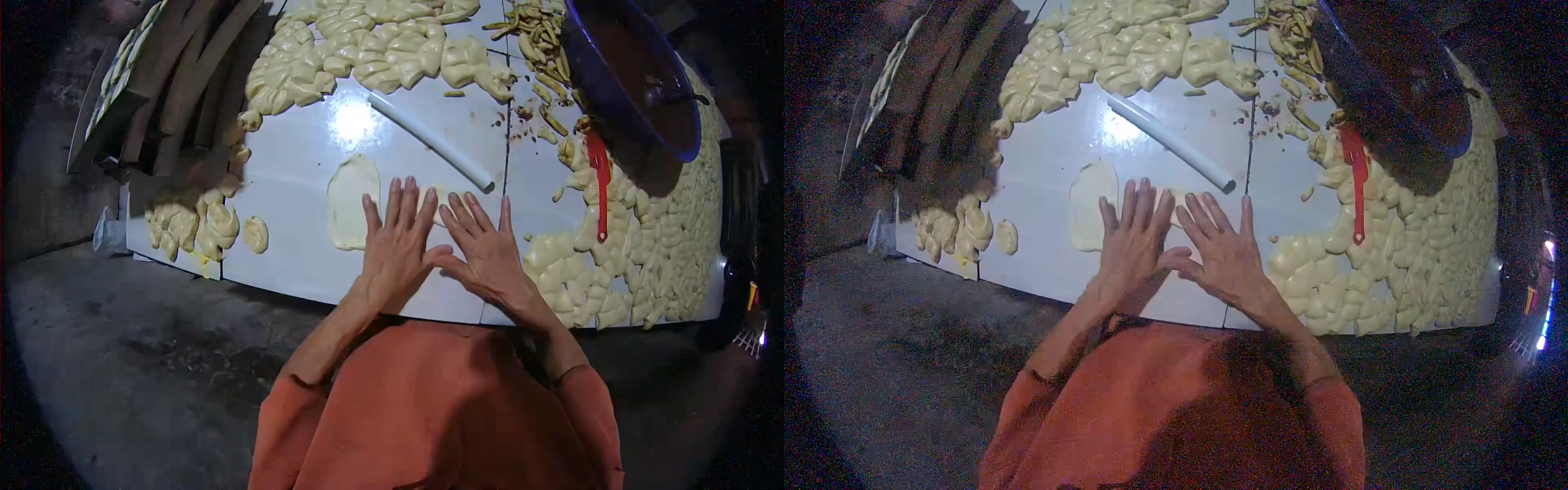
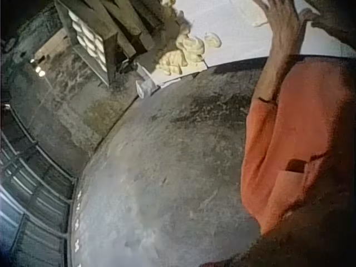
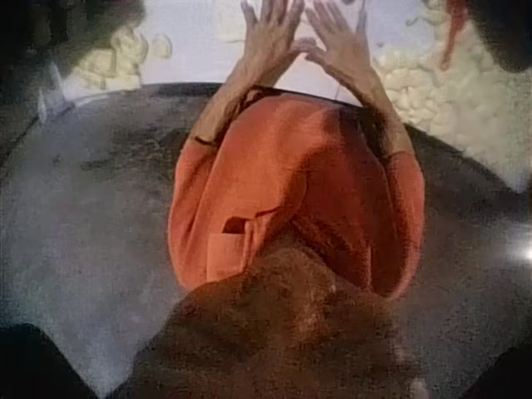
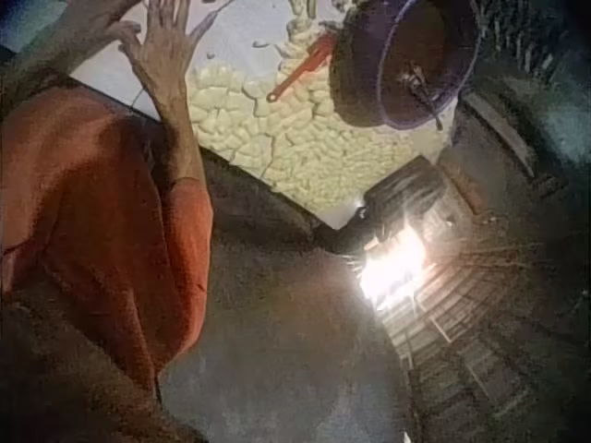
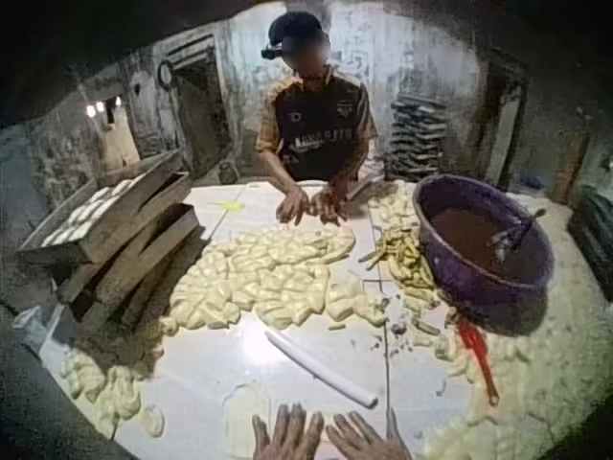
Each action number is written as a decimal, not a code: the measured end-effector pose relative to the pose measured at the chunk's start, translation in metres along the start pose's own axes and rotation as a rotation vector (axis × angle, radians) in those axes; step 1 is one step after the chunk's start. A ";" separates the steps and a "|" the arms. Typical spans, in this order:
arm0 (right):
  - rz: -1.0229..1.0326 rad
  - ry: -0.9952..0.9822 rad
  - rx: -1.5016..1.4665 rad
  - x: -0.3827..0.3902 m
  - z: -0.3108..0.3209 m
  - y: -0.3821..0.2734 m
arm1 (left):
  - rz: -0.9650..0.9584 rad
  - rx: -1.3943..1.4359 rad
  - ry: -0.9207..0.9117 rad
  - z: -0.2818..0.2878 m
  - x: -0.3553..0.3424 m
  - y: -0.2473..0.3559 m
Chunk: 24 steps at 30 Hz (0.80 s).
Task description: The person flattens pieces of dough with a roller, spreads a dark filling onto them using a spatula, rolls the dough into cylinders by hand, and arranges them onto metal baking trays.
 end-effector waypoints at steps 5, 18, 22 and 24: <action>0.095 0.075 -0.106 -0.026 0.010 -0.010 | 0.035 0.104 -0.127 -0.034 0.029 0.018; -0.082 0.555 -0.055 -0.074 0.049 0.048 | 0.103 0.228 0.067 -0.006 0.008 0.022; -0.105 0.477 0.011 -0.090 0.039 0.062 | 0.096 0.329 0.011 -0.009 0.003 0.017; -0.135 0.425 0.016 -0.083 0.044 0.068 | 0.111 0.347 0.299 0.013 0.017 0.001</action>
Point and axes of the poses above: each hand's wrist, its own x-axis away from the middle knuckle, its own z-axis out of the back of the hand, y = z × x, the point moved 9 cm from there along -x, towards the middle knuckle, and after that the axes turned 2 degrees about x, right-handed, at the moved point
